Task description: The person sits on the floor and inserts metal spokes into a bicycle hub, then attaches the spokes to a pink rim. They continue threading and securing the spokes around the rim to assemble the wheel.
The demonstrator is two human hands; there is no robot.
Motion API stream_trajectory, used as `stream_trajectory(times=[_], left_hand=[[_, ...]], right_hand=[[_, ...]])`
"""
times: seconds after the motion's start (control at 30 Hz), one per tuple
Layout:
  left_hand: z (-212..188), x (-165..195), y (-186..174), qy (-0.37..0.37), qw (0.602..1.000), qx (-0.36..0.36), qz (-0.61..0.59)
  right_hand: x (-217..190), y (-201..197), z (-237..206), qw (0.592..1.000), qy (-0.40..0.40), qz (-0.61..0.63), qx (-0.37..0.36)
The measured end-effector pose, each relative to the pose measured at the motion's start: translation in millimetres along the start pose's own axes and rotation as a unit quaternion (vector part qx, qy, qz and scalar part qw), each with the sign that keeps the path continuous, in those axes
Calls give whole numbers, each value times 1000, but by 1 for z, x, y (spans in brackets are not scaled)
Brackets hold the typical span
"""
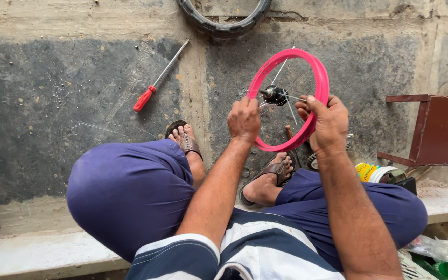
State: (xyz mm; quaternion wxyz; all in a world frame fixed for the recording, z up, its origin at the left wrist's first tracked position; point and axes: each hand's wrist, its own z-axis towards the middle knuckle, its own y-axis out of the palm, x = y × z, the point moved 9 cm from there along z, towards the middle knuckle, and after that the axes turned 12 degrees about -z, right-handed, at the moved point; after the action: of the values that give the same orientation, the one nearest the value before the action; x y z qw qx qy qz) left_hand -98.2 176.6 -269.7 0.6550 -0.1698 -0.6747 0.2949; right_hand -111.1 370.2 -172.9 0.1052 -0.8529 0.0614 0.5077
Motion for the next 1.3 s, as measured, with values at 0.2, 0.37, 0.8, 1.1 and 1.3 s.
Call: stream_trajectory(times=[0.2,0.37,0.8,1.1,1.3], left_hand=[[-14,-27,58,-263,913,-265,-166],[-52,-18,101,-353,681,-370,-524],[-76,-11,119,-325,658,-386,-559],[-81,-14,124,-383,613,-413,-554],[-78,-5,119,-413,573,-394,-588]], right_hand=[[13,-8,14,1000,-3,-8,-2],[27,-14,33,999,38,-14,-8],[44,-16,55,997,77,10,-23],[54,-20,68,992,124,6,-20],[52,-22,77,992,117,-1,-40]])
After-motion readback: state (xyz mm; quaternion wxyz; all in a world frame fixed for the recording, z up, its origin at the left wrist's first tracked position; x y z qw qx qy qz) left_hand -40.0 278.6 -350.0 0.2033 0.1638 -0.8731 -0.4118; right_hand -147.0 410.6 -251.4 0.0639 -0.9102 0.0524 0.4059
